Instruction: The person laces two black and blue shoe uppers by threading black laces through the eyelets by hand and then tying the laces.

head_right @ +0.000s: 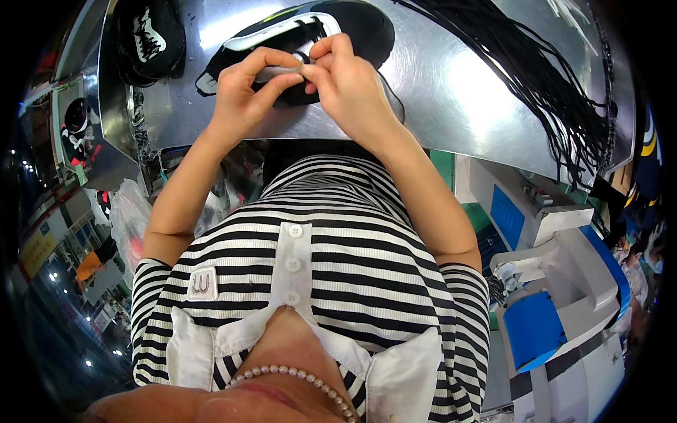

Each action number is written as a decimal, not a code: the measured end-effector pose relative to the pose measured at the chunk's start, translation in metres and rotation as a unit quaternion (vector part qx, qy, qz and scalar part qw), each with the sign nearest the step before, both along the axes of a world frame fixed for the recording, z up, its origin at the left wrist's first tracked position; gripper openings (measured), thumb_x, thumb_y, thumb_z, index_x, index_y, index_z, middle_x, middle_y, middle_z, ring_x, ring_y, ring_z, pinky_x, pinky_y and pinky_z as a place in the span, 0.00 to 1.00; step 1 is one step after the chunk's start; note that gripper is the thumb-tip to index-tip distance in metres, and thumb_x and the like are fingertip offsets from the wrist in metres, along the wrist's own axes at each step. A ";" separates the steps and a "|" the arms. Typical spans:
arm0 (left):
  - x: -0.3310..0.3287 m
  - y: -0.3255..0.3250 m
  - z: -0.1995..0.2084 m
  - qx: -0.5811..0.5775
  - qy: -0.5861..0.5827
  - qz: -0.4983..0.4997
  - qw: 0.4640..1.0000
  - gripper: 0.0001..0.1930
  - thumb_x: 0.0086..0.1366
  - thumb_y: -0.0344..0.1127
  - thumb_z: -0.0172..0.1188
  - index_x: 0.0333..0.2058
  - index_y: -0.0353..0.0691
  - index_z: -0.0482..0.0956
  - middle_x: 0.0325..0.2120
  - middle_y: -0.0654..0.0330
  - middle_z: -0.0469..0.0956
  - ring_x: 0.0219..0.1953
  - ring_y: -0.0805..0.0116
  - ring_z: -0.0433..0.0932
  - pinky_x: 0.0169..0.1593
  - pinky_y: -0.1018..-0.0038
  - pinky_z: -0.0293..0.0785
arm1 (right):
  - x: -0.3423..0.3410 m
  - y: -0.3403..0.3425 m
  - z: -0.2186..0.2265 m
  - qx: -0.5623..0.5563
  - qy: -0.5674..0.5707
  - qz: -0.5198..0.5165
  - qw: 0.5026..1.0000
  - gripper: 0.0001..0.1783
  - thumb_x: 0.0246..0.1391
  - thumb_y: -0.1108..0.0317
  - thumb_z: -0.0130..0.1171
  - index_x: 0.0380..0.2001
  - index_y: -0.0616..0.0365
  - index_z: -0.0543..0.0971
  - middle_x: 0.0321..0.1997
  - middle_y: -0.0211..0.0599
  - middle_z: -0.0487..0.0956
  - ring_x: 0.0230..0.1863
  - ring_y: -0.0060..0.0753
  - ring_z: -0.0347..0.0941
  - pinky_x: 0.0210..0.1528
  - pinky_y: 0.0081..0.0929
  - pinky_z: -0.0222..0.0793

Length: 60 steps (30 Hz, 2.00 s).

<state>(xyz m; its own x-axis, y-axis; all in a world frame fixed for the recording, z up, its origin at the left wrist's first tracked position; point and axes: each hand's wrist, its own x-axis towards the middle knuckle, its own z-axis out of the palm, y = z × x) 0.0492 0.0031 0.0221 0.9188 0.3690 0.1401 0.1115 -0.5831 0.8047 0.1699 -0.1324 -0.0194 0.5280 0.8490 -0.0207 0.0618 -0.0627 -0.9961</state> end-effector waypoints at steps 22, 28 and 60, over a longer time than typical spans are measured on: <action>-0.018 -0.009 -0.010 0.235 -0.126 -0.094 0.959 0.08 0.53 0.23 0.65 0.33 0.36 0.77 0.27 0.57 0.79 0.28 0.58 0.79 0.31 0.68 0.73 | 0.022 -0.005 0.032 -0.062 -0.137 0.087 0.985 0.11 0.54 0.64 0.64 0.40 0.53 0.84 0.29 0.40 0.83 0.30 0.36 0.81 0.37 0.28 0.74; -0.017 -0.005 -0.004 0.169 -0.051 -0.130 0.976 0.09 0.54 0.23 0.66 0.33 0.36 0.77 0.28 0.54 0.80 0.30 0.55 0.80 0.33 0.68 0.74 | 0.076 -0.008 0.087 0.153 -0.012 -0.113 0.982 0.07 0.59 0.72 0.60 0.41 0.59 0.79 0.34 0.30 0.80 0.30 0.16 0.72 0.33 0.15 0.67; -0.003 -0.018 -0.004 -0.092 -0.019 0.174 0.980 0.15 0.59 0.25 0.66 0.44 0.33 0.75 0.37 0.56 0.83 0.39 0.76 0.81 0.42 0.81 0.76 | 0.020 -0.008 0.041 -0.034 -0.257 0.052 0.964 0.08 0.57 0.66 0.61 0.33 0.58 0.74 0.25 0.37 0.81 0.27 0.40 0.79 0.28 0.31 0.71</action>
